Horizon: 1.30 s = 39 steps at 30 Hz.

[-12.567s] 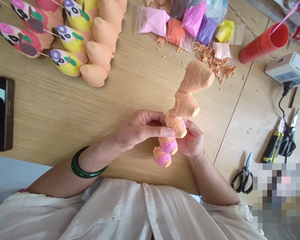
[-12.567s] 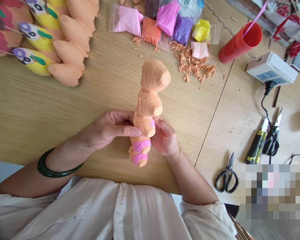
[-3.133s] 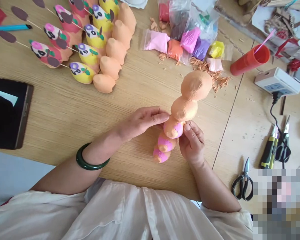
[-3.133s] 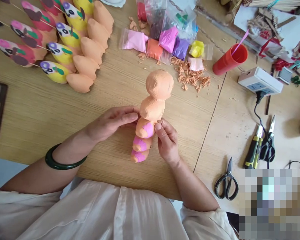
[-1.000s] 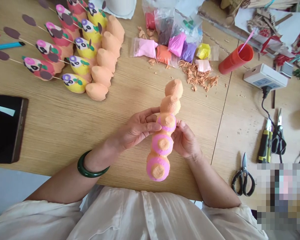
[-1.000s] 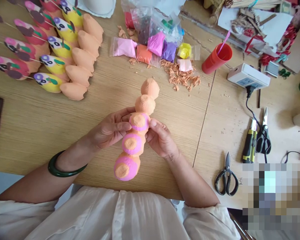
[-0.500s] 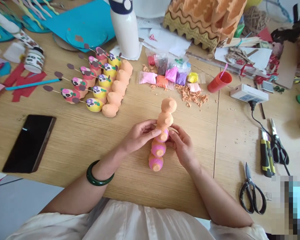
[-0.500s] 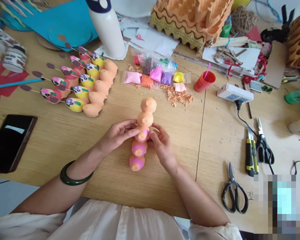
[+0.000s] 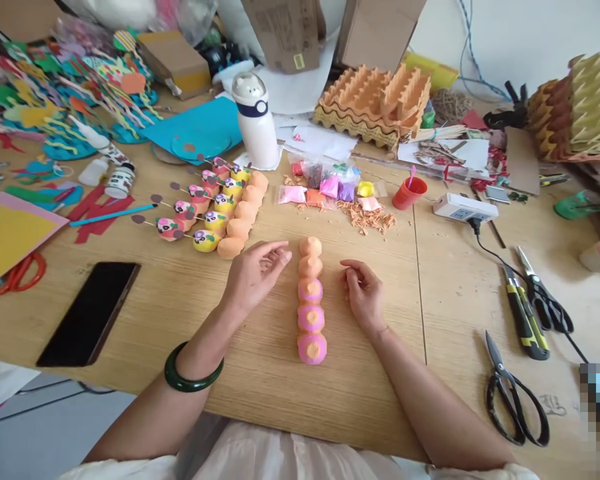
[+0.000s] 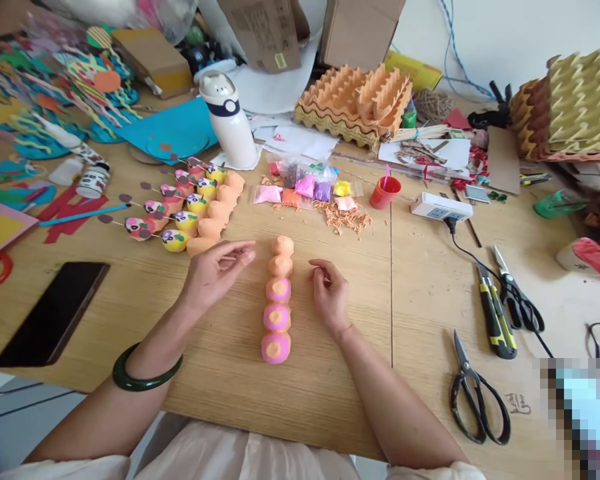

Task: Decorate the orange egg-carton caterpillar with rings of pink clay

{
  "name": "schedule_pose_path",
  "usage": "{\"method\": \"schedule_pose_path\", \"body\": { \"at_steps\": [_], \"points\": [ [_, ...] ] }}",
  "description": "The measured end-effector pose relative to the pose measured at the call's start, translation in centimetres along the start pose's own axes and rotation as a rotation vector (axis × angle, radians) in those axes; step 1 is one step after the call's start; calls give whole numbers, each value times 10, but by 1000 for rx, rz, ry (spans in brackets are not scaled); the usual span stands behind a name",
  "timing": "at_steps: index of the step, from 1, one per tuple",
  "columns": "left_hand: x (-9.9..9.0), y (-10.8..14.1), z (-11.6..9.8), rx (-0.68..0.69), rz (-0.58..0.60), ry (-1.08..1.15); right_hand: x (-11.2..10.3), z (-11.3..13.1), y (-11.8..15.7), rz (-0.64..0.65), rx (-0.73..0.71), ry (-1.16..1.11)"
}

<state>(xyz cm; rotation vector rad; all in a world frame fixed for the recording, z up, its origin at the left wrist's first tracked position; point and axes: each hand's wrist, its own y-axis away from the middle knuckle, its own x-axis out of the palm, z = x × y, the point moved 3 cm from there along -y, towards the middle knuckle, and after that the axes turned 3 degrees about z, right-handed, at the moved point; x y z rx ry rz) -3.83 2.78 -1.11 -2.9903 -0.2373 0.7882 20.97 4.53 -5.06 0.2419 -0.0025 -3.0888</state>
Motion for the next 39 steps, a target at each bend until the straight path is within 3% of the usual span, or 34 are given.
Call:
{"method": "schedule_pose_path", "body": {
  "at_steps": [2,5,7,9,13,19,22,25,28,30,33,35,37,39],
  "points": [
    [-8,-13,-5,82,26,-6,0,-1,-1,3,-5,-18],
    [-12,-48,-15,232,37,-210,1,-3,-2,1,14,-47],
    [-7,-78,-18,223,52,-346,2,-3,-2,17,16,-55],
    [5,-110,-19,125,53,-446,2,-1,-3,32,11,-54],
    [41,-161,-31,100,18,-493,3,2,-2,50,-11,-35],
    [97,-203,-41,81,-40,-503,1,1,0,71,-34,-13],
    [108,-216,-36,74,-48,-481,0,0,1,80,-36,-11],
    [103,-224,-30,86,-62,-431,1,-1,2,90,-27,-30],
    [85,-218,-26,138,-81,-357,1,-3,3,84,-2,-88],
    [74,-199,-25,192,-63,-296,1,-4,3,53,19,-165],
    [60,-153,-26,304,31,-215,-1,-5,2,-22,39,-318],
    [54,-117,-33,486,143,-186,-2,-4,0,-59,23,-389],
    [48,-85,-44,684,222,-267,-2,-4,-3,-94,8,-435],
    [43,-65,-52,751,315,-345,-1,-4,-5,-52,-11,-462]
  ]
}}
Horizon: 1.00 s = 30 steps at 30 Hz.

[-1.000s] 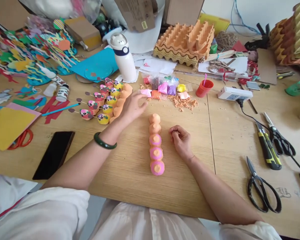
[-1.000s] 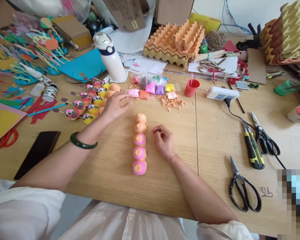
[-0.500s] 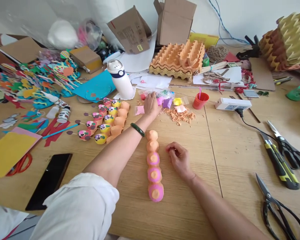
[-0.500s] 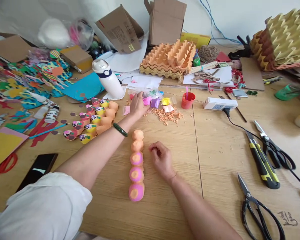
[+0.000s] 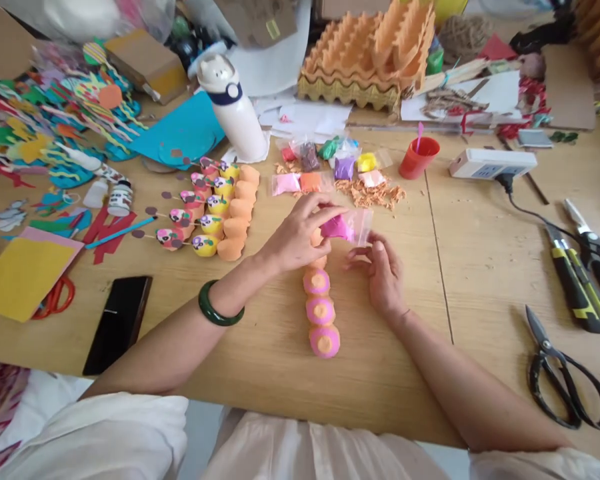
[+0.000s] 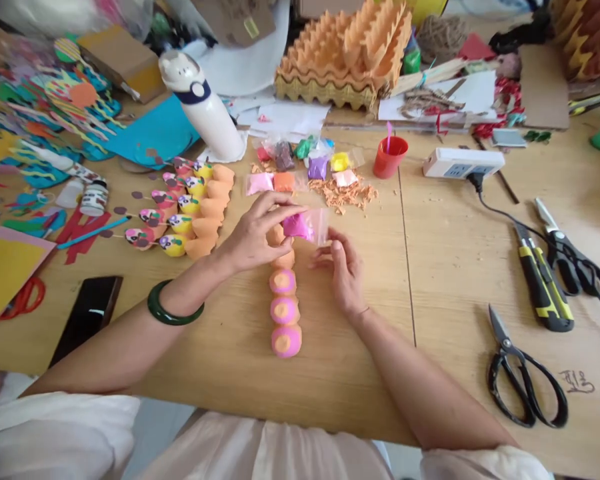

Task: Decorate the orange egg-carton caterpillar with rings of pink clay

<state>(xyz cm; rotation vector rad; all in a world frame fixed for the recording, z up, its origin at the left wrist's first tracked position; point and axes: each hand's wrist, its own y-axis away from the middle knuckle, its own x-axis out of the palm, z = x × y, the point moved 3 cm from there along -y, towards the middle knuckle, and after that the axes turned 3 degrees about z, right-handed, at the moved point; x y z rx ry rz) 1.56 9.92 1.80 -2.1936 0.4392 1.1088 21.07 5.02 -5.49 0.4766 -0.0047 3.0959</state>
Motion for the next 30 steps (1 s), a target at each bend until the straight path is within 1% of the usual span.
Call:
{"method": "schedule_pose_path", "body": {
  "at_steps": [1,3,5,6,7,11,13,15,16,18,21,23,26,28,30],
  "points": [
    [-1,3,-6,16,50,-3,1,-1,0,35,1,-8],
    [-2,7,-13,30,102,-7,3,-1,0,78,-30,3],
    [2,9,-16,40,108,-17,4,1,2,126,-49,30],
    [4,10,-18,37,97,-29,4,2,3,125,-60,44],
    [7,11,-19,29,79,-45,4,4,4,133,-64,63],
    [15,11,-29,0,-14,-66,3,12,5,51,-149,160],
    [14,10,-39,-44,-120,-98,5,15,5,-5,-200,174],
    [12,8,-50,-94,-180,-109,7,19,6,-70,-262,198],
    [13,7,-55,-124,-168,-95,8,21,7,-95,-298,228],
    [17,3,-62,-134,-117,-98,10,25,10,-115,-375,307],
    [26,-2,-62,-127,-64,-88,11,27,12,-116,-432,346],
    [30,-3,-58,-102,-37,-118,8,26,10,-135,-406,302],
    [30,-1,-52,-64,0,-252,3,23,5,-141,-317,290],
    [25,1,-50,-40,11,-318,0,23,2,-133,-298,370],
    [18,1,-50,-10,6,-332,0,24,1,-117,-315,463]
  ]
}}
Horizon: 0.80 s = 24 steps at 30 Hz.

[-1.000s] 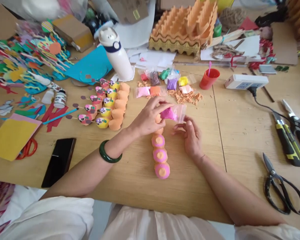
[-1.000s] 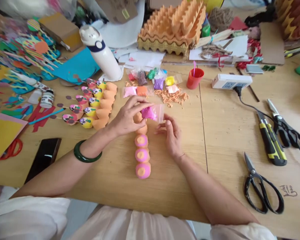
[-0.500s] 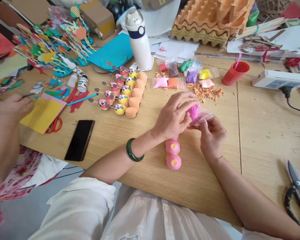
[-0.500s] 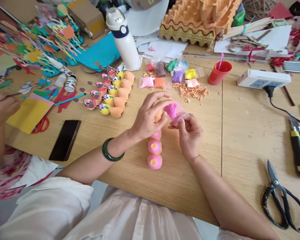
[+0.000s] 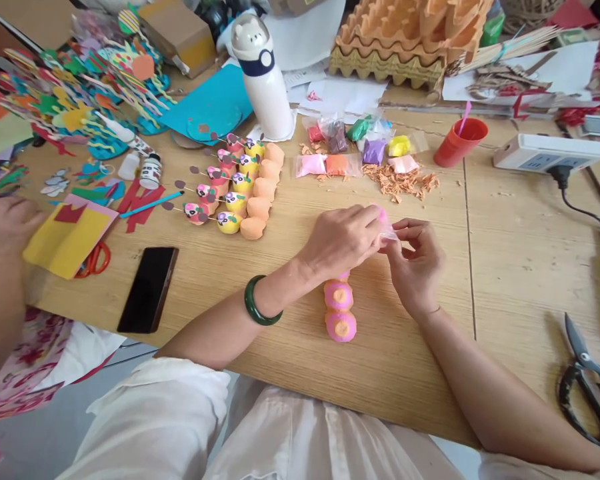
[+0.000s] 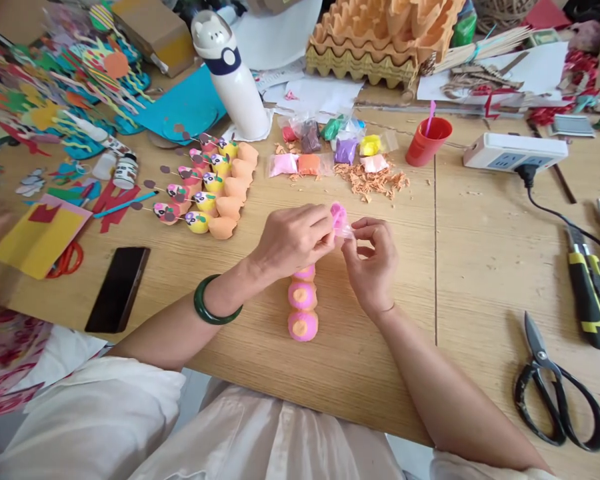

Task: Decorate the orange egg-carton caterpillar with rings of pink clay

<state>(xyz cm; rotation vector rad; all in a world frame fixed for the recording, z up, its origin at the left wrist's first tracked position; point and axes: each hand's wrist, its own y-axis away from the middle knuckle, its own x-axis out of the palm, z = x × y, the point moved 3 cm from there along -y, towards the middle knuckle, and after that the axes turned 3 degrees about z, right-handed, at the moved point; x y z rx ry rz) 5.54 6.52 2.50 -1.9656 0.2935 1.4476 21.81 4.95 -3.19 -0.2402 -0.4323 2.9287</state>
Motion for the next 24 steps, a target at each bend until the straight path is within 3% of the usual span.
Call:
{"method": "schedule_pose_path", "body": {
  "at_steps": [3,7,11,17,21,24],
  "points": [
    [-9,0,6,50,-44,93,0,2,1,16,-8,-67],
    [-4,5,17,117,14,245,4,3,5,103,115,-231],
    [6,15,20,61,95,244,8,9,10,235,40,-197],
    [0,25,15,-68,99,136,1,12,12,218,-103,-64],
    [-7,29,13,-95,70,68,2,22,11,355,-238,27],
    [-9,30,11,-105,102,45,8,26,13,497,-198,-42]
  ]
}}
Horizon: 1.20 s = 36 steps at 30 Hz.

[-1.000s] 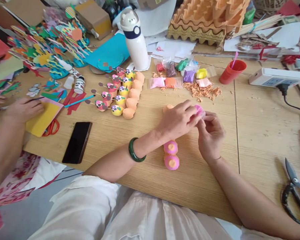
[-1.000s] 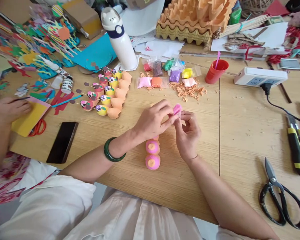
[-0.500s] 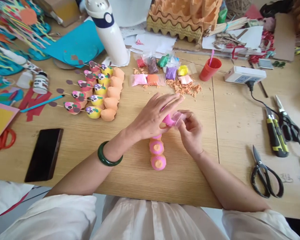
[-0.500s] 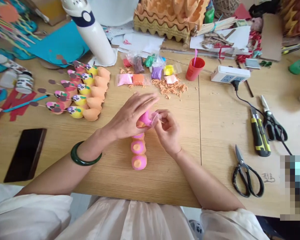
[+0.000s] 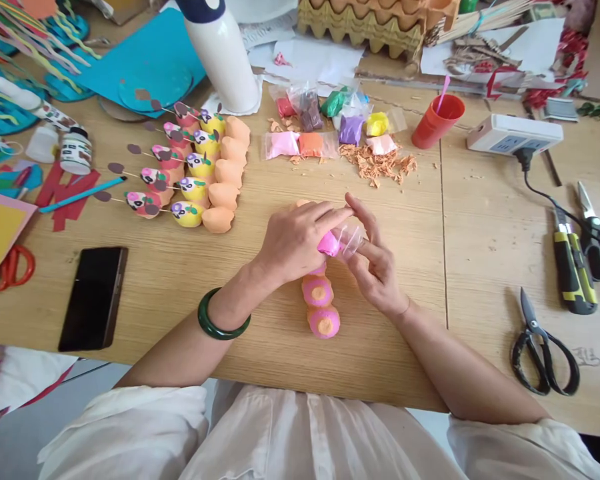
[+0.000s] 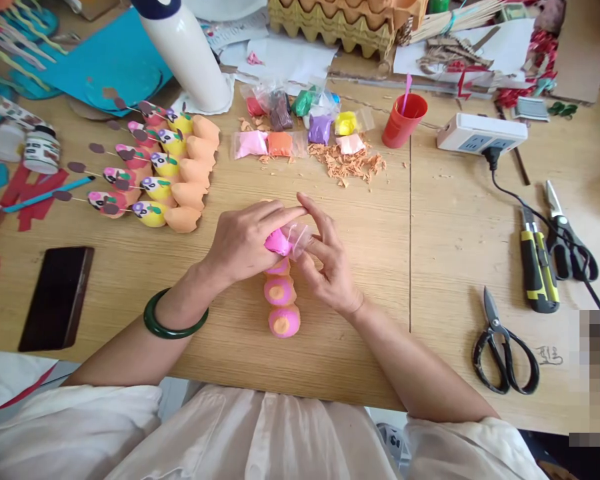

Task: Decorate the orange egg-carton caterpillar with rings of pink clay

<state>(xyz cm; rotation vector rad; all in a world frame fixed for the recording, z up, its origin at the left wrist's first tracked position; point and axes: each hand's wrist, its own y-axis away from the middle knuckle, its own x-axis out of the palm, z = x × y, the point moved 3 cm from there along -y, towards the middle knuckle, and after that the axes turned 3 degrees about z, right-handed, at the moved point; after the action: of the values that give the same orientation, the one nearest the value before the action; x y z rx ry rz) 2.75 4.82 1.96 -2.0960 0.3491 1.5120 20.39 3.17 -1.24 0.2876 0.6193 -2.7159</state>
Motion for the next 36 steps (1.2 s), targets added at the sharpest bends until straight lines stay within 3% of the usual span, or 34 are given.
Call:
{"method": "schedule_pose_path", "body": {
  "at_steps": [6,11,16,20,25,31,36],
  "points": [
    [-6,2,-1,8,29,5,17,6,5,83,70,-164],
    [-8,4,-2,56,-63,-1,20,9,7,116,132,-236],
    [-6,5,0,103,-155,27,15,9,0,183,82,-254],
    [-9,5,2,133,-187,70,12,6,4,138,62,-215],
    [-9,5,5,39,-127,90,12,5,11,25,122,-203],
    [-2,5,1,-8,-43,125,23,12,13,3,172,-356],
    [-4,5,-4,-31,11,138,29,15,14,25,173,-334]
  ]
}}
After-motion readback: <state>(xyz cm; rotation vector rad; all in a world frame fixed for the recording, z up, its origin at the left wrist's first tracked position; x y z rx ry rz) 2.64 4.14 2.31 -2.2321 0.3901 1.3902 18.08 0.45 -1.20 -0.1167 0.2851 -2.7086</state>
